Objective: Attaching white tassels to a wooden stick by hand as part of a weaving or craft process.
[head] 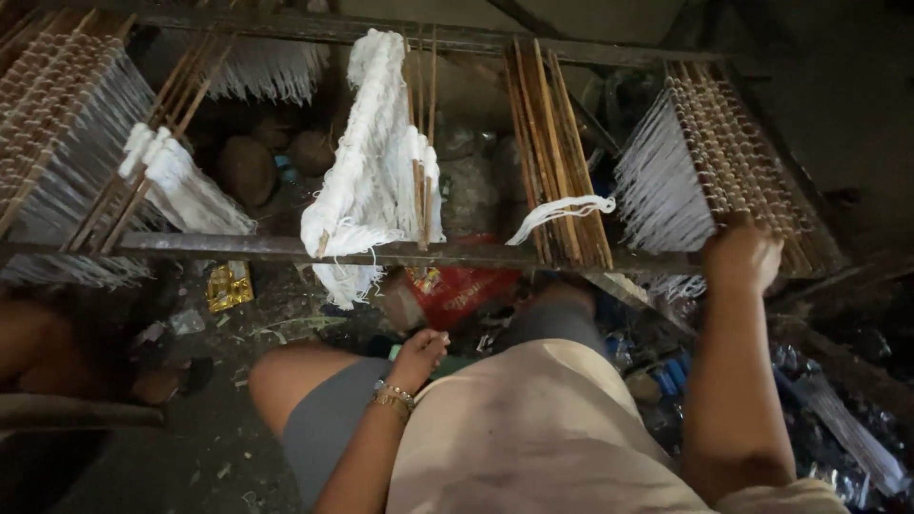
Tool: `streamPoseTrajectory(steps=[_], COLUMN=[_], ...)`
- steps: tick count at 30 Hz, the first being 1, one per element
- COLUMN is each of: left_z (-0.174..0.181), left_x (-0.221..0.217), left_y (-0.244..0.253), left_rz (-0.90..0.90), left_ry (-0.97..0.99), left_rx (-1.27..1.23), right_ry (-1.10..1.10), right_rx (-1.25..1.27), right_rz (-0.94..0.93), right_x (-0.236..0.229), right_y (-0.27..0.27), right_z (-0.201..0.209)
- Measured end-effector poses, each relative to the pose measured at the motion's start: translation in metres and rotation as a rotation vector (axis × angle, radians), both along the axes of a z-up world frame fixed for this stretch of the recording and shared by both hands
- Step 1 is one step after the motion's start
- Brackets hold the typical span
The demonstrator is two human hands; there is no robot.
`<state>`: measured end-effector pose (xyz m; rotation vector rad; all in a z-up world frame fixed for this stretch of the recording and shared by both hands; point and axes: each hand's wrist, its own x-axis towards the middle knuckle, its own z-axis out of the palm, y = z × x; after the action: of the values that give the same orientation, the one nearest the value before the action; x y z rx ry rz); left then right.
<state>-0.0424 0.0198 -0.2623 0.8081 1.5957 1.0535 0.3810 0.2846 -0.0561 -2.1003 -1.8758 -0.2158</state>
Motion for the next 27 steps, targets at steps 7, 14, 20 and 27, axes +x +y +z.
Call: streamPoseTrajectory(steps=[7, 14, 20, 27], left_z=[-0.020, -0.025, -0.047, -0.044], left_x=[-0.002, -0.004, -0.007, -0.006], left_y=[0.004, 0.004, 0.006, 0.005], left_rz=[0.013, 0.005, 0.074, 0.130], left_ry=[0.002, 0.004, -0.066, -0.089], left_rx=[0.044, 0.050, 0.017, 0.075], right_ry=[-0.051, -0.069, 0.388, 0.397], right_rx=[0.153, -0.002, -0.124, -0.043], right_rz=[-0.055, -0.083, 0.452, 0.517], right_x=[0.025, 0.003, -0.087, -0.094], right_y=[0.015, 0.020, 0.014, 0.064], right_z=[-0.027, -0.011, -0.009, -0.048])
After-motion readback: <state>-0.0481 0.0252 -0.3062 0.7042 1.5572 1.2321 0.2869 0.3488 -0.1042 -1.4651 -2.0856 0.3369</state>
